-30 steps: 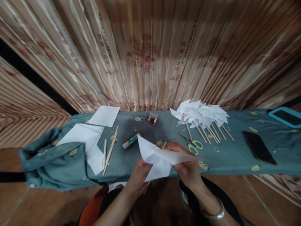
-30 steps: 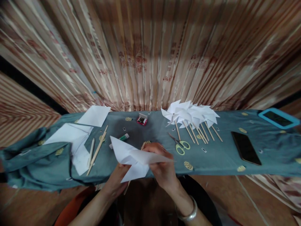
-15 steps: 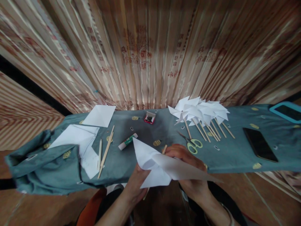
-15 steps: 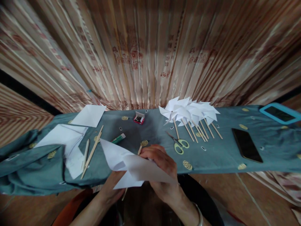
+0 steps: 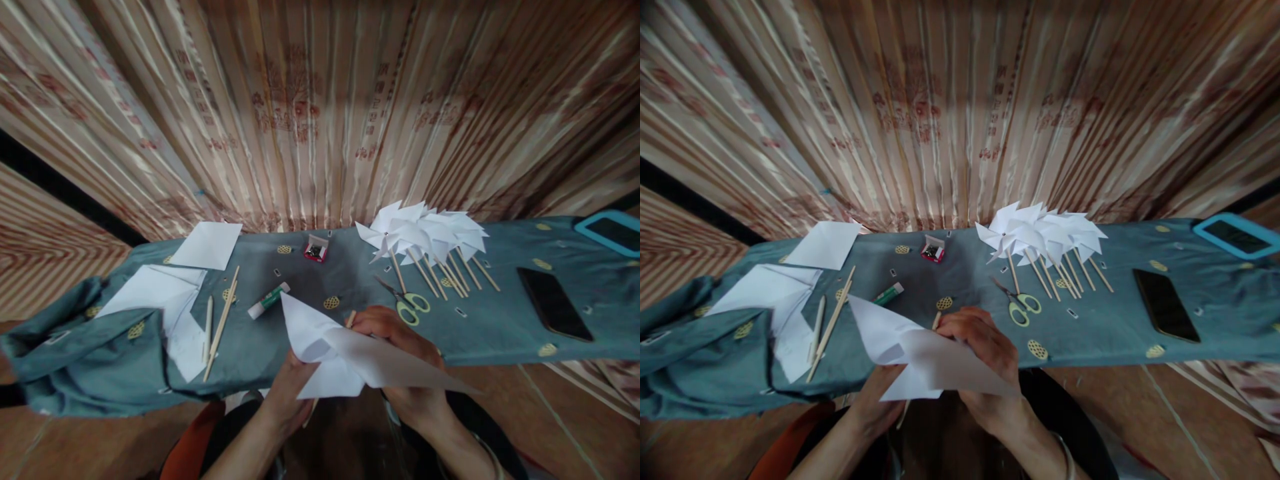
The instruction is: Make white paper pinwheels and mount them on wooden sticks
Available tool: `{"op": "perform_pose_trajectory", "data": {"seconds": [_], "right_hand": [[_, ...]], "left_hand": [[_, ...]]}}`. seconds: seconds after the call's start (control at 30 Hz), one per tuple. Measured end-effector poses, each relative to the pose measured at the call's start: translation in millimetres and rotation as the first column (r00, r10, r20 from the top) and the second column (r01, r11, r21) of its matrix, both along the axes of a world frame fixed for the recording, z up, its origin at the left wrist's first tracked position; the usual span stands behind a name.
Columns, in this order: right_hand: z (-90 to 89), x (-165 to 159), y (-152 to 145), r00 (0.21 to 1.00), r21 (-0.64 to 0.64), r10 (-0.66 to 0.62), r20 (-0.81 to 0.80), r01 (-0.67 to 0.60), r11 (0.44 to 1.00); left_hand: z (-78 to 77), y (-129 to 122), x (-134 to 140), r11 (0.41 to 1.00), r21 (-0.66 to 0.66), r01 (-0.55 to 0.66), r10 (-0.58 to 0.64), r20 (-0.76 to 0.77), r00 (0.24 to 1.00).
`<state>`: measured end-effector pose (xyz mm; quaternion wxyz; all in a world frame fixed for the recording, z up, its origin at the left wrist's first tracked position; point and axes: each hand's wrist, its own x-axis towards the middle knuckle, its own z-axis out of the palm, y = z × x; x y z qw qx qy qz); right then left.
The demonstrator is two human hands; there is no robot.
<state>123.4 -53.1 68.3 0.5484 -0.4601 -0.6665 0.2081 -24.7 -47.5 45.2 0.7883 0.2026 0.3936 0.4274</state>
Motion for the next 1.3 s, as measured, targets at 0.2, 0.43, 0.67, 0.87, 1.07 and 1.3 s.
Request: {"op": "perform_pose_trajectory", "data": {"seconds": [0.2,0.43,0.67,0.87,1.07,1.3], "right_hand": [[-4.3,0.1,0.9,0.988,-0.168,-0.004,-0.155,-0.022,0.986],[-28.2,0.6,18.5,0.931,-0.551,-0.190,-0.310,-0.013,0.835],[-34.0,-6.6,19.4,0.924,-0.518,-0.156,-0.349,-0.052,0.854],[-5.2,-17.5,-1.4,0.987,-0.155,-0.004,-0.163,-0.021,0.988],[4.5,-20.9,-6.1,1.000,0.112,0.028,-0.009,-0.027,0.993],[12.6,-20.4,-3.5,0.999,0.080,0.026,-0.019,-0.025,0.996]], "left_hand": [[-10.4,1.5,-2.8,0.999,0.028,0.030,-0.028,-0.044,0.999],[-28.9,6.5,-2.1,0.999,0.050,0.014,-0.008,-0.120,0.993],[-30.6,1.9,-1.3,0.996,0.087,-0.025,0.034,-0.101,0.994],[-8.3,-8.2,-11.6,0.997,0.072,-0.026,0.024,0.029,0.999],[7.2,-12.2,-16.9,0.996,0.060,-0.060,0.056,0.055,0.997],[10.7,-8.9,-15.5,0.999,0.013,-0.049,0.048,0.037,0.998]]}}
